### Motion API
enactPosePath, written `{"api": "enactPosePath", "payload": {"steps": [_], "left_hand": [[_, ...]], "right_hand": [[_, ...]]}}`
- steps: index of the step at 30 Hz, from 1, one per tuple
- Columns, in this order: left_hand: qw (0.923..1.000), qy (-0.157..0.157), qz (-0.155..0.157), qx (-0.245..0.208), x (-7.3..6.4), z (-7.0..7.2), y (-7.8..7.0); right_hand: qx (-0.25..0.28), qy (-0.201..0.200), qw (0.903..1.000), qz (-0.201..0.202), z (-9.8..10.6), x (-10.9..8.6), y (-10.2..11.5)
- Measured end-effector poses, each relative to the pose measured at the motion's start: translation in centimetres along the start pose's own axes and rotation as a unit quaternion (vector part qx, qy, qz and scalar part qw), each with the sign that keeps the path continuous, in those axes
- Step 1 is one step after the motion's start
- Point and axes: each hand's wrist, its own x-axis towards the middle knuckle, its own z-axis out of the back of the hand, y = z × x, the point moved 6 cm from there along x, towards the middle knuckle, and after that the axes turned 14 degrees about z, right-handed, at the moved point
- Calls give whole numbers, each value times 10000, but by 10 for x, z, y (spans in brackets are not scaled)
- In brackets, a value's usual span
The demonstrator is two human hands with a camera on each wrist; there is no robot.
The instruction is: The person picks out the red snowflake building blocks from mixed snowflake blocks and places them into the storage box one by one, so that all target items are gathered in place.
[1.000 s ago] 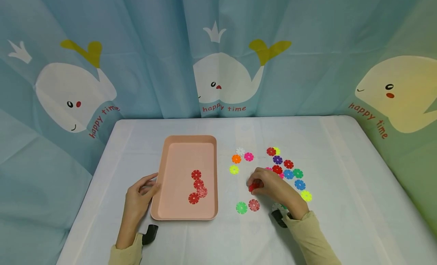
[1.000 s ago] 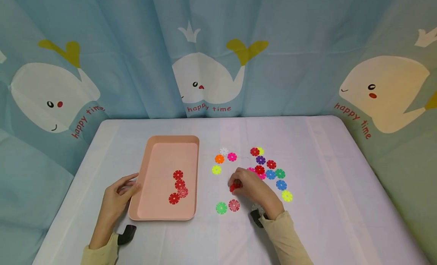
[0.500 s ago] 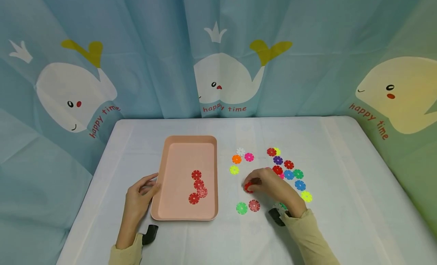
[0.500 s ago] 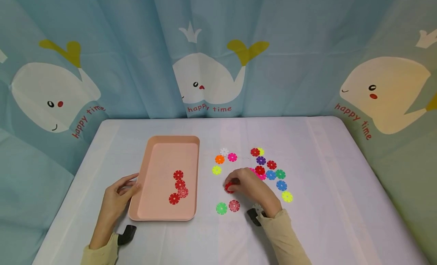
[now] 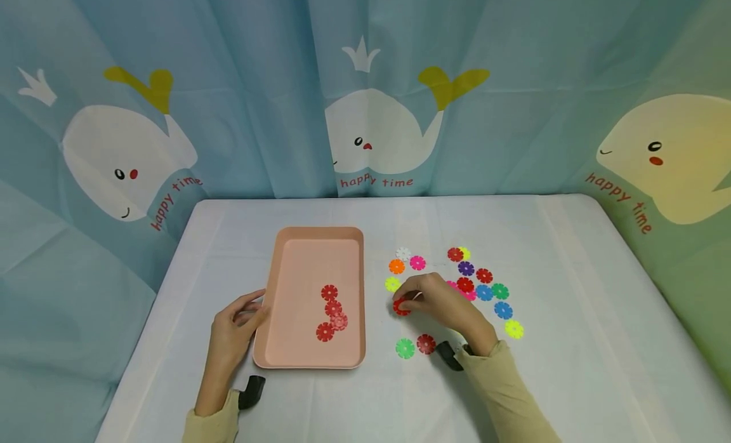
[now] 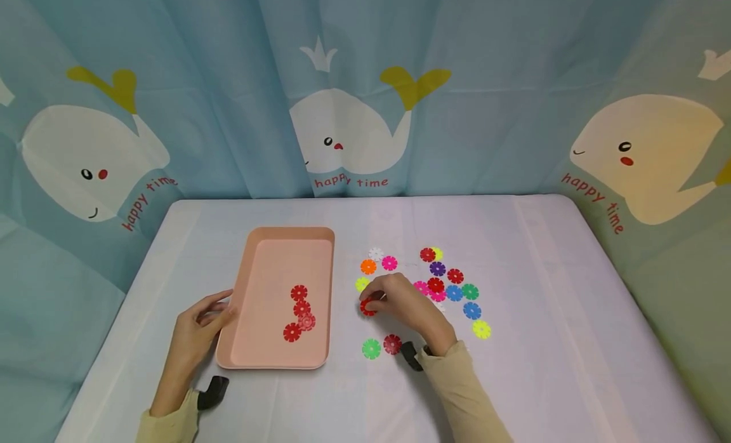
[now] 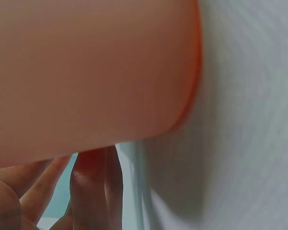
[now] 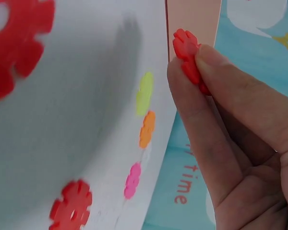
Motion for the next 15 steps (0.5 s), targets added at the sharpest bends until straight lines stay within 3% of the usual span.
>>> {"api": "enactPosePath", "payload": {"steps": [15], "left_hand": [[9999,10,55,124,1,1,1]], "right_hand": [[1,-35,9995,302,-5,27,18]]}}
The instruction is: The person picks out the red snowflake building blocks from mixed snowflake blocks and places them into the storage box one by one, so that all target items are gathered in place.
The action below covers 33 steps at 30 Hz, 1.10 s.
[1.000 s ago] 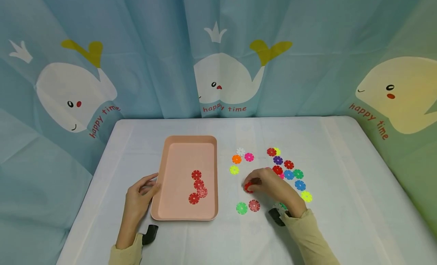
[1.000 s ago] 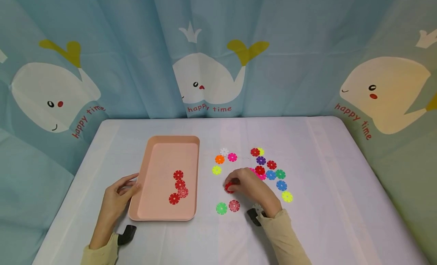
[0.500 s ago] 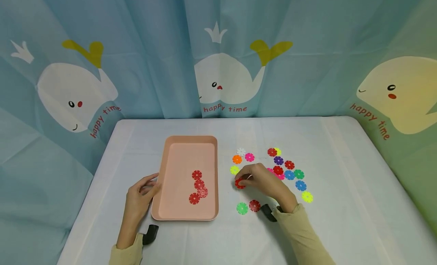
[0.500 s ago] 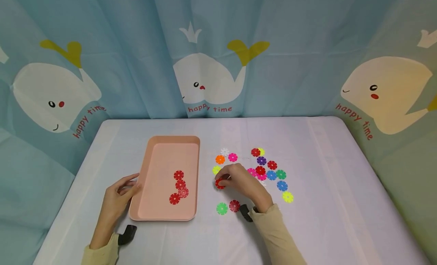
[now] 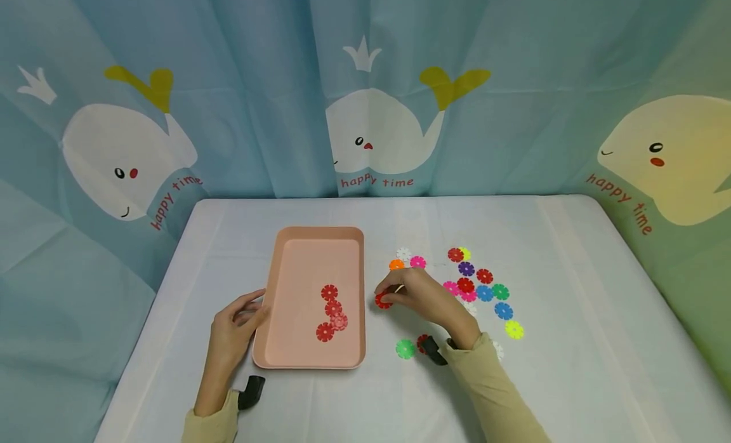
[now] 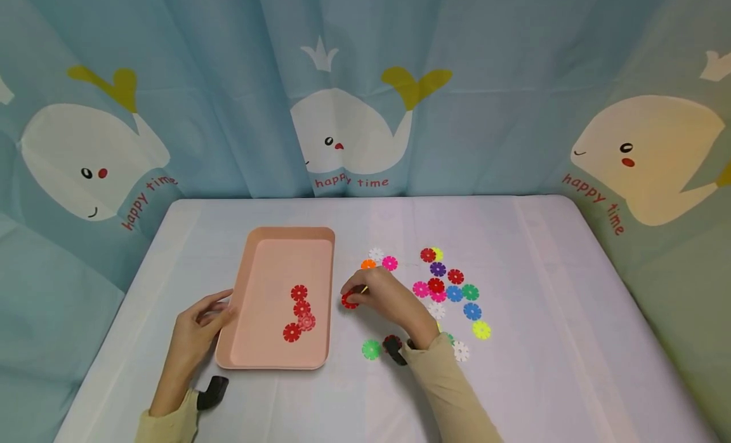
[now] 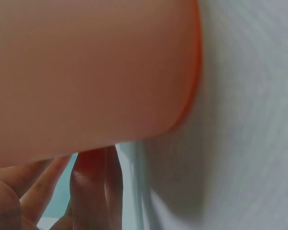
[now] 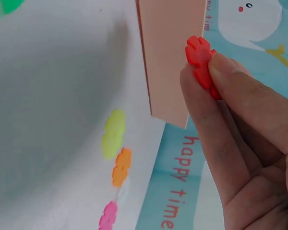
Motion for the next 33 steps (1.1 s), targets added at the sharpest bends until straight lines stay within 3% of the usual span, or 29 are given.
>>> {"api": "enactPosePath", "payload": {"steps": [14,33], "left_hand": [[10000,50,22,13,1,-1,0],[9999,52,12,-155,0,-1,0]], "right_hand": [[-263,-55,9993,256,-4,22,9],[-239,-137,9993,262,-7,38,8]]}}
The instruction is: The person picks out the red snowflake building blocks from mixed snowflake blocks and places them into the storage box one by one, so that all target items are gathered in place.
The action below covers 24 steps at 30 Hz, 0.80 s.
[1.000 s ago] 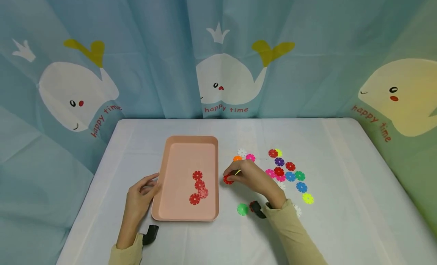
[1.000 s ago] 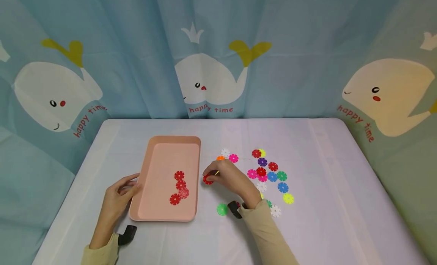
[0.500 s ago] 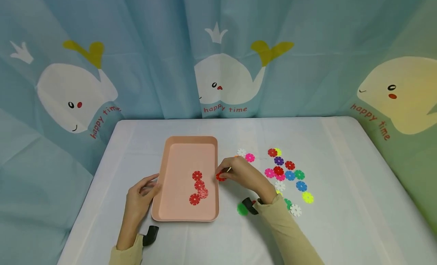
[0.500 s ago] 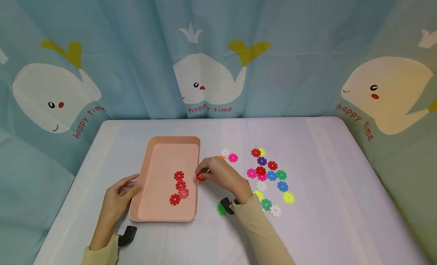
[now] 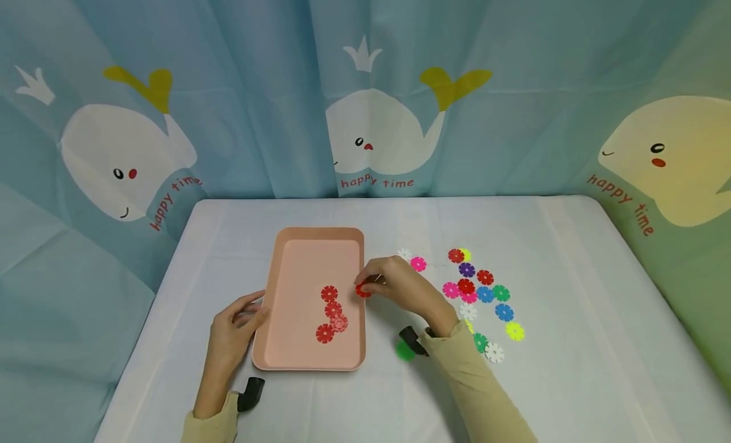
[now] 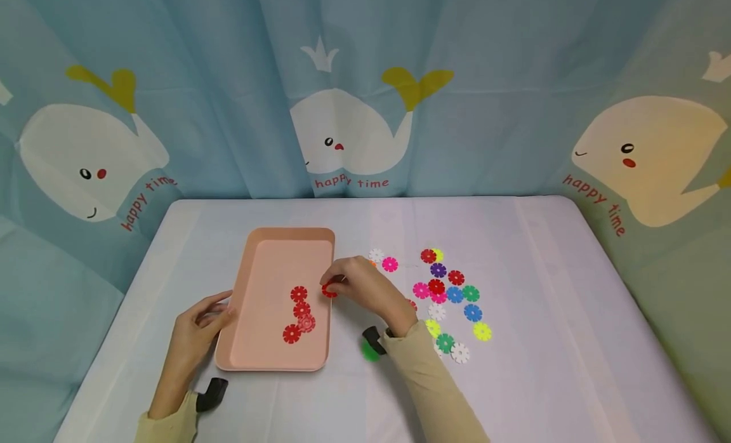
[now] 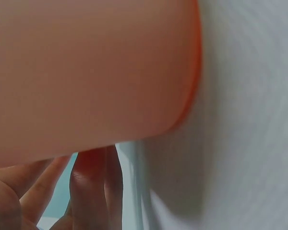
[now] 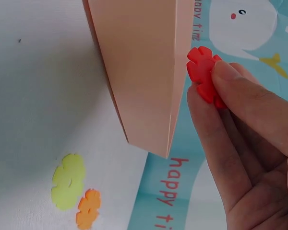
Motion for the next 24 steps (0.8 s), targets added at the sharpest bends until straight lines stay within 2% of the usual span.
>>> {"api": "enactPosePath", "payload": {"steps": [9,24], "left_hand": [[9999,-34,64,104,0,1,1],[9998,-146,-71,135,-1,0,-2]], "right_hand": [[-44,59,9997,223,-6,13,3],[-277,331,9990,79,-23,28,1]]}}
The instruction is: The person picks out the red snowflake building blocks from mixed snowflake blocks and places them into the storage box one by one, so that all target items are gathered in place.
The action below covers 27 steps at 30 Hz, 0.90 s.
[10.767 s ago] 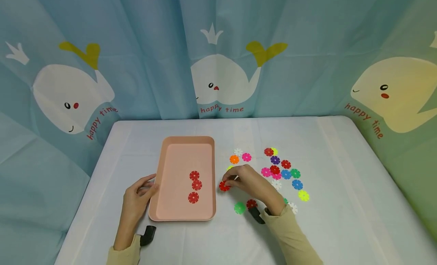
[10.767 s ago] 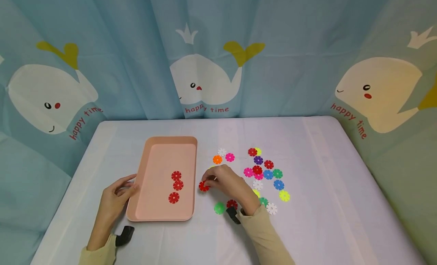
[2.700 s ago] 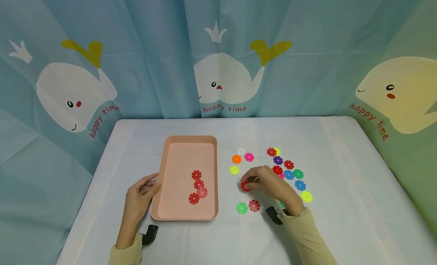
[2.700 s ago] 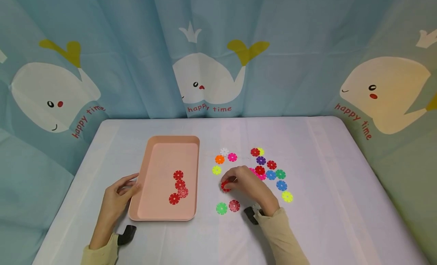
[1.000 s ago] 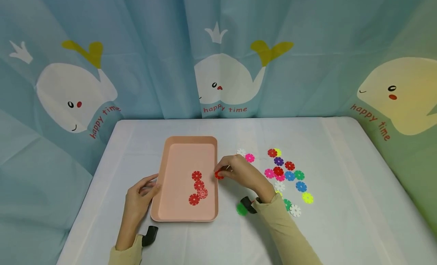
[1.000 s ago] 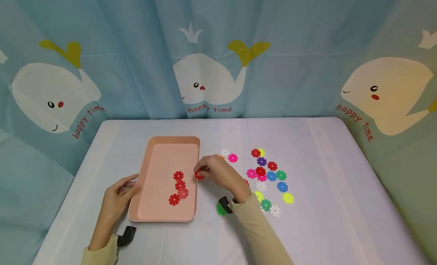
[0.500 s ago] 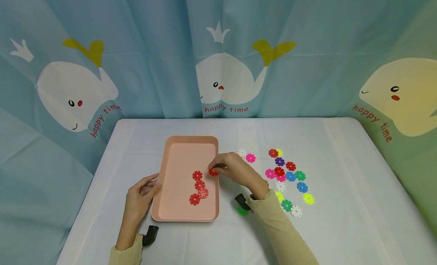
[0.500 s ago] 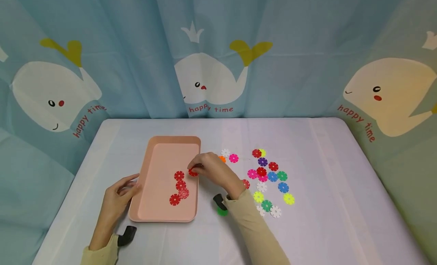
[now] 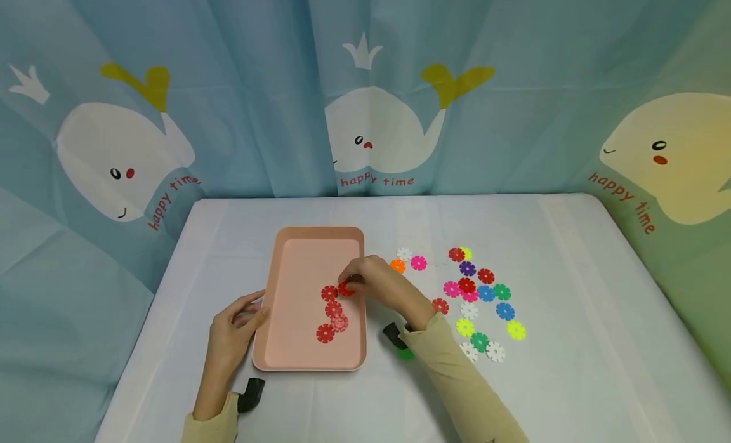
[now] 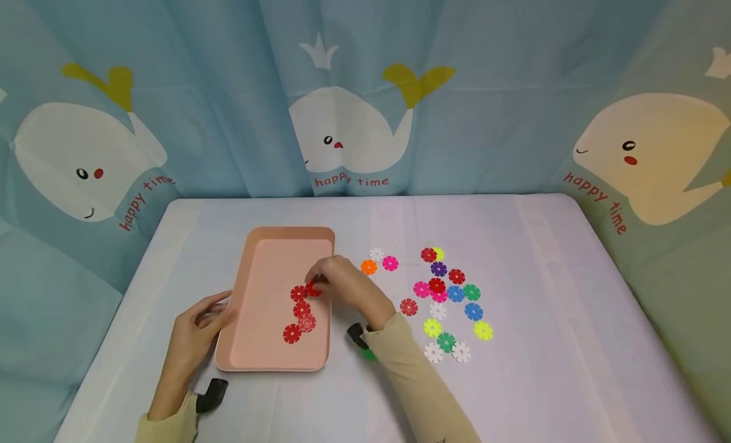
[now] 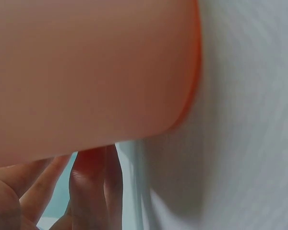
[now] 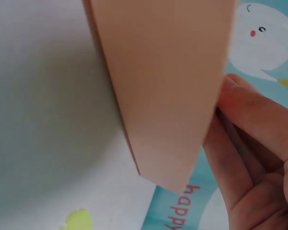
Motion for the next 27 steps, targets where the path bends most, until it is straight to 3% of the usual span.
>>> {"api": "enactPosePath", "payload": {"steps": [27], "left_hand": [[9995,78,-83,-280,0,0,2]], "right_hand": [[-330,281,9991,-5,-20,13,-1]]}}
